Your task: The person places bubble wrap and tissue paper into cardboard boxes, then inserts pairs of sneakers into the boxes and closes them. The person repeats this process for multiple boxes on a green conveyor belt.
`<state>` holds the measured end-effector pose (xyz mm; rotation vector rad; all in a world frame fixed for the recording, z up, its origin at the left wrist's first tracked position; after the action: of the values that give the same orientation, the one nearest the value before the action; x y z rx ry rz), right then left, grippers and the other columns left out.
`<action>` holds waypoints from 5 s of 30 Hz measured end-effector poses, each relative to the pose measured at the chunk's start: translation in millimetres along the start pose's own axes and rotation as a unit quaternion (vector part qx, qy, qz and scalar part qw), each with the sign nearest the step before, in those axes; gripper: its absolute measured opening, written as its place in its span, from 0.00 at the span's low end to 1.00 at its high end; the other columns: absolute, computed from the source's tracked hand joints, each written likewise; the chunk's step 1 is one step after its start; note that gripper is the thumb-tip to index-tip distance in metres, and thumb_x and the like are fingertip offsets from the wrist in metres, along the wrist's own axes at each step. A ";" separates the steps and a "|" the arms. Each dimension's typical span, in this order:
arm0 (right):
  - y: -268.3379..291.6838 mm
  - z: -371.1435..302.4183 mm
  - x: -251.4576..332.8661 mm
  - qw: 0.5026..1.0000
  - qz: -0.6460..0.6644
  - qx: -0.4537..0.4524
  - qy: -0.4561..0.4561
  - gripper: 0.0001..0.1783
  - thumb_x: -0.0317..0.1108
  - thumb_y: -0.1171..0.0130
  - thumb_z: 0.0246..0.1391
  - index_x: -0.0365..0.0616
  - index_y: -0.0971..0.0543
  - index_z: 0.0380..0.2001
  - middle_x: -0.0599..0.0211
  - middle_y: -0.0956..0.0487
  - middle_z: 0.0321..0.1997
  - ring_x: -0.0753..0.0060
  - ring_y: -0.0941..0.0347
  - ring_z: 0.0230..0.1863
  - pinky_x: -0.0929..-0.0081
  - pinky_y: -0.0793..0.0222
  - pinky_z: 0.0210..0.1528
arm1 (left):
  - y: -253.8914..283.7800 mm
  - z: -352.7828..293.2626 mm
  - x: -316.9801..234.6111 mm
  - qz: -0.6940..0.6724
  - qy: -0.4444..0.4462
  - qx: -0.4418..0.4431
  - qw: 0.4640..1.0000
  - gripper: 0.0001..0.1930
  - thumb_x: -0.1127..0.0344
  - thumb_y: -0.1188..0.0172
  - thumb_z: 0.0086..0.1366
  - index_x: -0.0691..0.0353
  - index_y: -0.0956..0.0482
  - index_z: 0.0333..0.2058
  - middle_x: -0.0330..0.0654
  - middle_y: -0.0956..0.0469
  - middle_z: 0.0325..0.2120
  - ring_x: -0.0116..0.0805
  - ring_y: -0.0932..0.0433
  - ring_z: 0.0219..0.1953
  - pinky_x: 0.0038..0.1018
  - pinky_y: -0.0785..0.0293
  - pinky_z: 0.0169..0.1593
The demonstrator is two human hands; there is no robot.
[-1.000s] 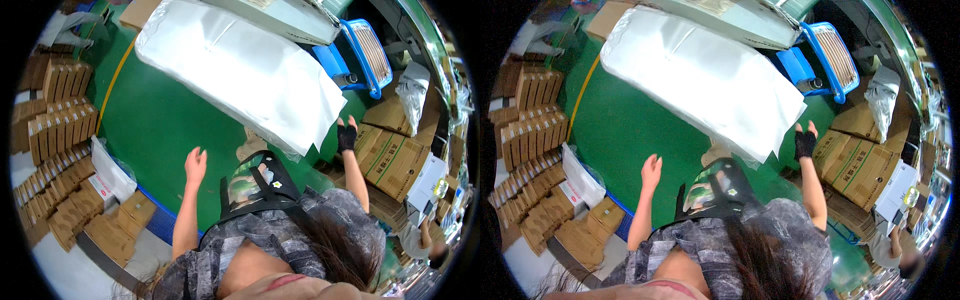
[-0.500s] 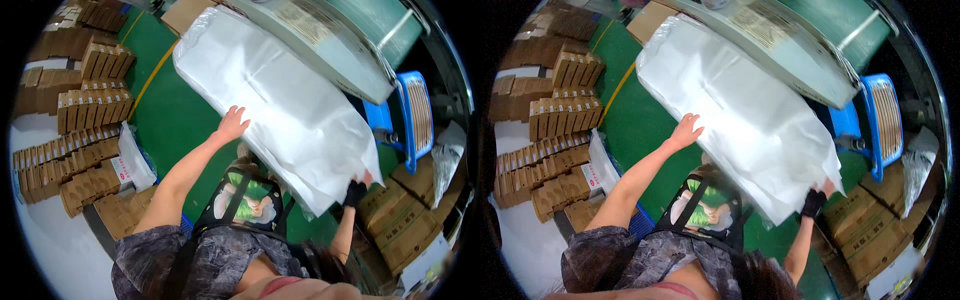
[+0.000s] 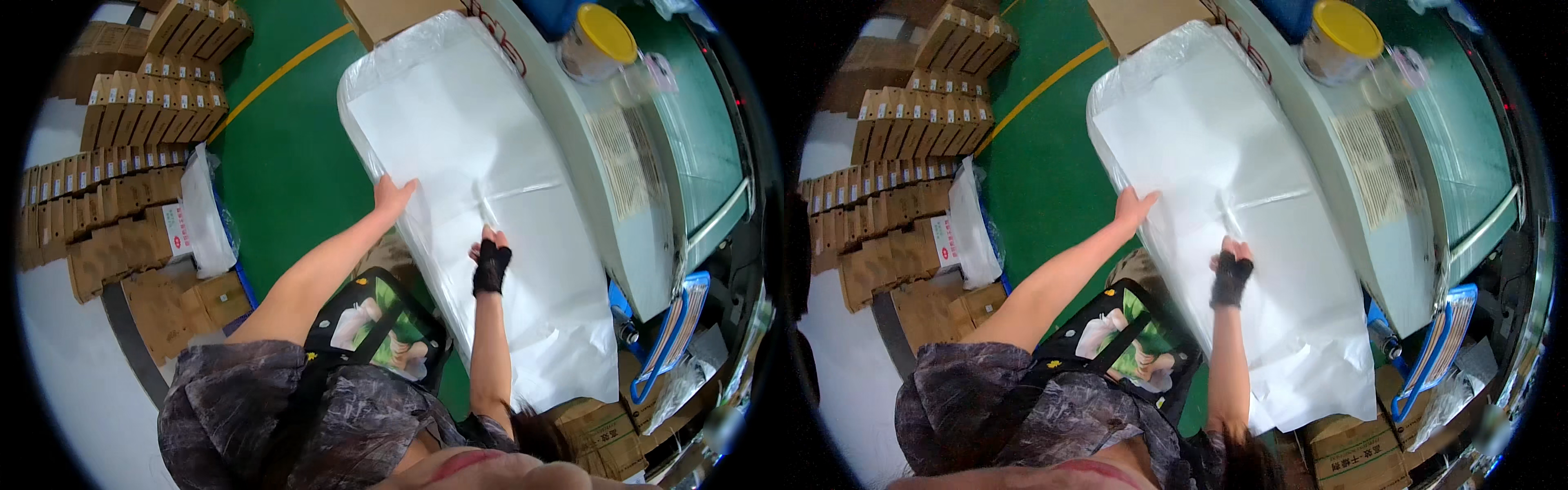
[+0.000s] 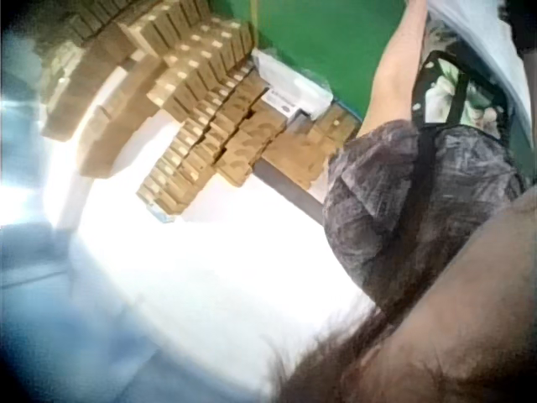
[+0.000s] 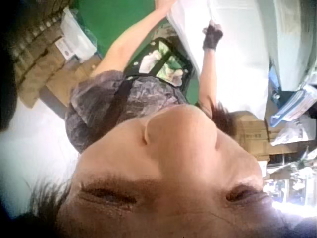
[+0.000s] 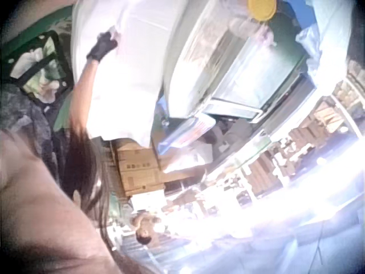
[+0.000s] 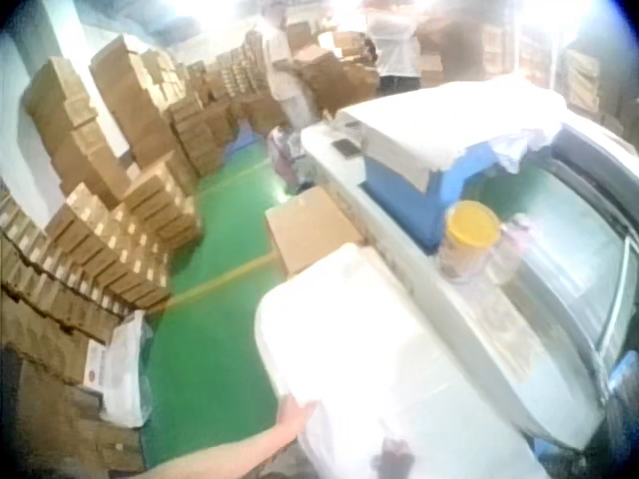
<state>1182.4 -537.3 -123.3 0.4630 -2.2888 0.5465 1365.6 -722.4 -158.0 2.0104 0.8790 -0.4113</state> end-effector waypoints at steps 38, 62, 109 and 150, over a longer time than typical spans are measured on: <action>-38.5 4.2 38.2 0.944 -0.308 -0.098 0.060 0.30 0.36 0.45 0.46 0.43 0.41 0.52 0.59 0.29 0.40 0.77 0.34 0.21 0.79 0.36 0.27 | 100.9 66.6 -117.4 -0.447 -0.033 0.199 0.872 0.20 0.69 0.50 0.59 0.66 0.40 0.50 0.43 0.35 0.47 0.37 0.35 0.48 0.32 0.38 0.52; 52.7 146.3 -19.5 0.926 -0.321 0.012 0.197 0.35 0.13 0.57 0.36 0.52 0.41 0.51 0.73 0.36 0.23 0.80 0.46 0.14 0.82 0.48 0.14 | 184.1 -22.8 128.0 -0.537 0.171 0.073 0.823 0.24 0.55 0.45 0.56 0.61 0.37 0.47 0.46 0.28 0.36 0.35 0.26 0.34 0.29 0.28 0.34; -1077.8 -54.4 -1011.6 0.655 -0.627 0.372 -0.200 0.18 0.43 0.37 0.40 0.42 0.32 0.21 0.69 0.41 0.11 0.74 0.45 0.10 0.77 0.49 0.12 | 700.9 308.3 846.3 -0.158 0.323 -0.415 0.836 0.34 0.50 0.40 0.49 0.66 0.39 0.50 0.56 0.35 0.45 0.47 0.32 0.44 0.35 0.35 0.45; -1165.9 17.0 -1094.1 0.494 -0.449 0.598 -0.443 0.27 0.53 0.54 0.51 0.48 0.35 0.50 0.72 0.28 0.45 0.69 0.34 0.39 0.70 0.37 0.33 | 573.1 392.2 923.5 -0.679 0.394 -0.285 0.549 0.31 0.39 0.52 0.54 0.66 0.27 0.37 0.45 0.26 0.35 0.36 0.30 0.37 0.33 0.35 0.44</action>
<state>2460.2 -1350.0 -636.6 2.9551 -1.4485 1.4563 2435.4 -861.3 -571.7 0.3986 2.6665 0.0843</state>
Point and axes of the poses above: each hand's wrist, its own z-axis towards the middle knuckle, its own y-axis out of the back of the hand, x = y × z, the point moved 5 cm from there along z, towards the middle knuckle
